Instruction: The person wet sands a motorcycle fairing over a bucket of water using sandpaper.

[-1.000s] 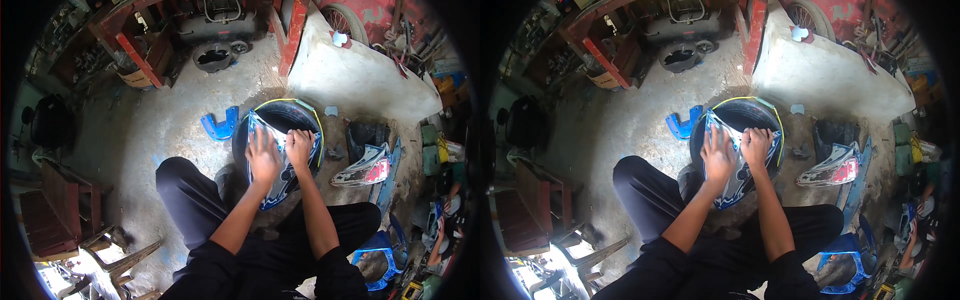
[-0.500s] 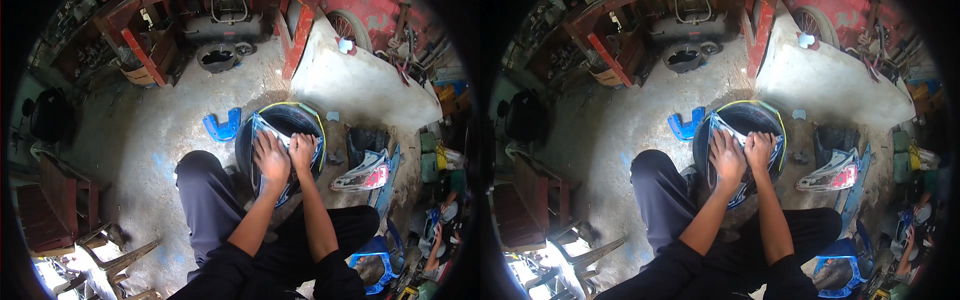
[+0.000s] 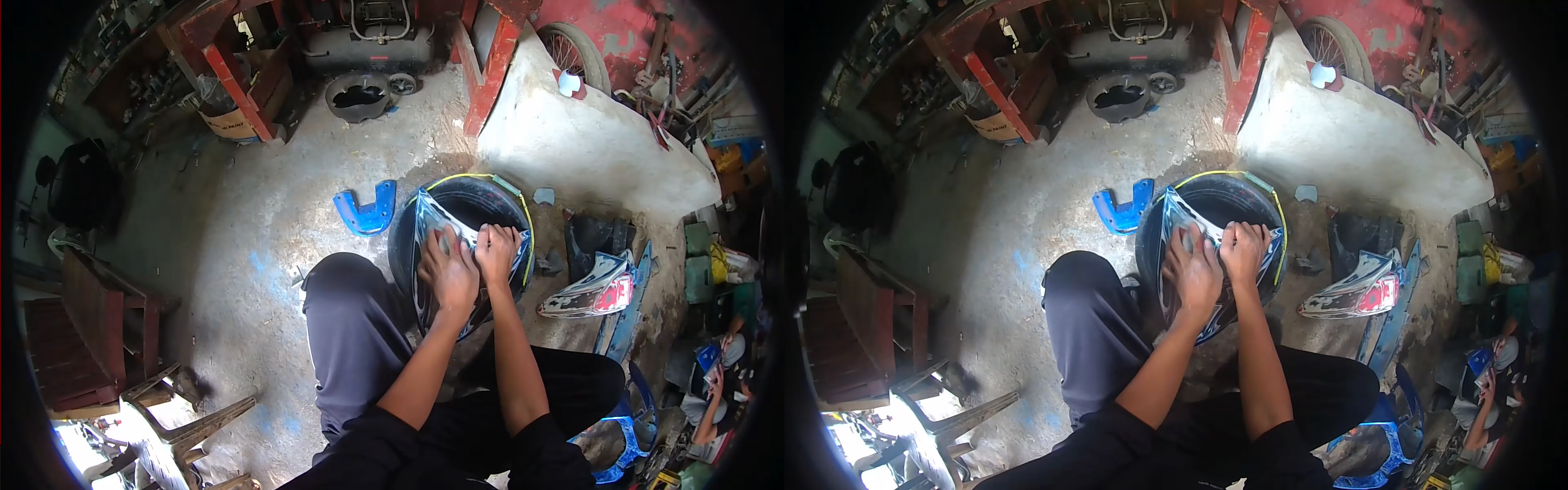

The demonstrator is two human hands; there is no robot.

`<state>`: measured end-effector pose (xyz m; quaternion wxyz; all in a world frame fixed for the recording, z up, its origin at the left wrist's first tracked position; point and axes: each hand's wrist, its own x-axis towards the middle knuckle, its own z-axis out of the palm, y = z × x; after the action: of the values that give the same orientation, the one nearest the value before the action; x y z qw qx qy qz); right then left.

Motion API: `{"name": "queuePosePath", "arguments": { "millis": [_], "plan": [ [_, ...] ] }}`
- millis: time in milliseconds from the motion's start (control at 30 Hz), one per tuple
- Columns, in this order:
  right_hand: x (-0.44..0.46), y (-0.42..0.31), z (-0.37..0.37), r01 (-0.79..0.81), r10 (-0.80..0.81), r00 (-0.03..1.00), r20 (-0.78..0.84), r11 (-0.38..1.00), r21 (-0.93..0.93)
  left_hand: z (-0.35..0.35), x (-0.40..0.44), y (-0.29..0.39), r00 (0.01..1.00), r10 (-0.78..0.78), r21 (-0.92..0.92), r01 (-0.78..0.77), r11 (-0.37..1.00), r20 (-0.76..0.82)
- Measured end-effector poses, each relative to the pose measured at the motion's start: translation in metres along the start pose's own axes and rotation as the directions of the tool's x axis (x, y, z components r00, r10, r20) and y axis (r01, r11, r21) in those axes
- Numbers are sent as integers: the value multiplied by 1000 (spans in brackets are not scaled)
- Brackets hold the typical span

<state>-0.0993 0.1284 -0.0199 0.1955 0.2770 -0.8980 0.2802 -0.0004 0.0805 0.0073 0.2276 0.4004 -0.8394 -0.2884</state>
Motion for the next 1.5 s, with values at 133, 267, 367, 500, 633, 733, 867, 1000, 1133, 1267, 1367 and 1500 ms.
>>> {"name": "queuePosePath", "arguments": {
  "millis": [133, 267, 367, 500, 633, 733, 867, 1000, 1133, 1267, 1367, 1500],
  "plan": [
    [-7, 4, 1, 21, -21, 999, -25, 1000, 3, 18, 17, -1, 995, 7, 98, 2, 995, -98],
    [3, -2, -1, -3, 4, 1000, -6, 1000, 24, 9, -10, -7, 999, -12, 68, 15, 998, -38],
    [1, -3, -3, -11, 11, 1000, 3, 1000, 20, 3, -6, -5, 1000, -22, 91, 22, 996, -11],
    [-2, -2, -4, -37, 36, 999, 23, 999, 28, 6, 7, 0, 999, -38, 63, 39, 997, -18],
    [1, 1, 1, -1, 1, 1000, -14, 1000, -2, -3, -5, 3, 997, -35, 73, 30, 997, 68],
    [0, 0, 1, 3, -3, 1000, -17, 1000, 14, -2, 12, 1, 997, -41, 121, 32, 992, 72],
    [-1, 3, 3, 9, -9, 1000, -11, 1000, -14, 1, -6, 8, 995, -52, 67, 46, 997, 85],
    [0, -2, -1, 5, -6, 1000, -26, 1000, -14, 5, 19, -4, 997, -74, 52, 73, 996, 14],
    [-1, 2, 2, -7, 7, 1000, -26, 1000, -9, 6, 8, 6, 998, -55, 89, 55, 995, -2],
    [-1, 3, 5, 22, -22, 998, -62, 1000, -9, 3, 1, 3, 1000, -13, 127, 12, 992, 2],
    [-4, 1, -3, -18, 18, 1000, -5, 1000, -9, 8, 30, 3, 995, -100, 56, 101, 993, -18],
    [1, 4, 7, 13, -12, 998, -54, 1000, 15, -6, -18, 8, 995, -2, 122, -10, 992, 99]
  ]
}}
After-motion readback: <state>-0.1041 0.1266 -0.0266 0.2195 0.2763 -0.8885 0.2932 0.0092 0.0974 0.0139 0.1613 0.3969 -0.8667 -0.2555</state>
